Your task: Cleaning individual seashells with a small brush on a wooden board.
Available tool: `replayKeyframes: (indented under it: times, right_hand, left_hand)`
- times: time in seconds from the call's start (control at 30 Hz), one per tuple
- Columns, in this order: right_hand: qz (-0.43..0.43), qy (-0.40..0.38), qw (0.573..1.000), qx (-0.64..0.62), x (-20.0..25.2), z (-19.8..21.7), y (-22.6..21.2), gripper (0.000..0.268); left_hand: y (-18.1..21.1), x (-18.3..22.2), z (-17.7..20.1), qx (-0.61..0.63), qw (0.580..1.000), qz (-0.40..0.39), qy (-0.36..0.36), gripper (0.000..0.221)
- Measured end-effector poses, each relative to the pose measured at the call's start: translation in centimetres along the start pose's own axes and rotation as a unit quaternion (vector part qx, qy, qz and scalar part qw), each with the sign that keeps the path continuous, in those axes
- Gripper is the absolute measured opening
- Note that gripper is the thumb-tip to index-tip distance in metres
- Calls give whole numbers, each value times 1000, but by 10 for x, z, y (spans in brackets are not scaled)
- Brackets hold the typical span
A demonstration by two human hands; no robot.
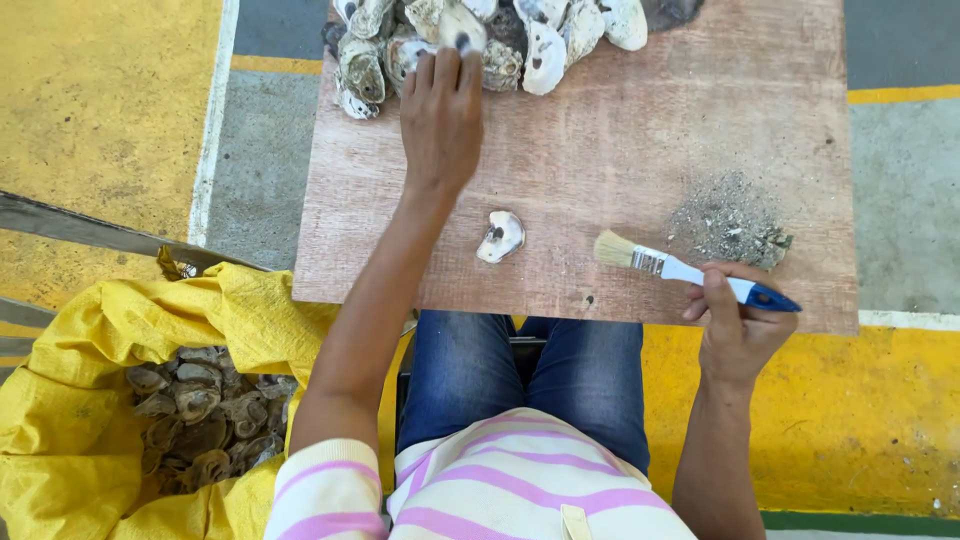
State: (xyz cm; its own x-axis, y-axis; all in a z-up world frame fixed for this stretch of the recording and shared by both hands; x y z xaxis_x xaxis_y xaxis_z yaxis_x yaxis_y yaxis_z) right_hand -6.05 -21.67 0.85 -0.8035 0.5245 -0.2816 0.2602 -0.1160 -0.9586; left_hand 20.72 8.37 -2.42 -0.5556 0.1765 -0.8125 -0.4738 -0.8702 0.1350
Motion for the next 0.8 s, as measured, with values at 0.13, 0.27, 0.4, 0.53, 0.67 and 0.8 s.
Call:
replayKeyframes:
  times: [0.13, 0.27, 0.4, 0.53, 0.67, 0.8]
  right_hand:
    - [-6, 6, 1000, 8, 1, 2, -11, 12]
    - [-3, 11, 1000, 27, -2, 12, -15, 11]
    - [1, 7, 1000, 20, -7, 10, -20, 10]
    - [1, 0, 1000, 7, -9, 2, -20, 10]
    - [11, -31, 999, 15, -8, -10, -29, 10]
    - [56, -56, 996, 31, -6, -13, -42, 10]
  left_hand:
    - [-11, -13, -20, -132, 989, -68, -16, 24]
    - [23, 10, 21, -70, 993, 1, -92, 37]
    - [76, 44, 125, 129, 965, 81, -213, 59]
    - [86, 69, 158, 154, 946, 125, -255, 72]
    - [89, 80, 154, 164, 934, 192, -252, 48]
    - [101, 72, 149, 196, 919, 214, -268, 39]
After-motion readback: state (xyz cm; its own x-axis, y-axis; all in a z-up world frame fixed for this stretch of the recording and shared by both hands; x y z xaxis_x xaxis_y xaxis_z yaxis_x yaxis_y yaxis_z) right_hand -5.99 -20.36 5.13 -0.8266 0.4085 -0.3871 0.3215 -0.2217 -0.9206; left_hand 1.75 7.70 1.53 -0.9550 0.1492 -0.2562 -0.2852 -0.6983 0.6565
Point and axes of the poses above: each hand's wrist, its own x-axis away from the middle knuckle, its own z-axis out of the back of the hand, y = z × x, the point moved 2 cm from there along -x, towards the middle knuckle, and after that the axes turned 4 degrees about y, right-handed, at the moved point
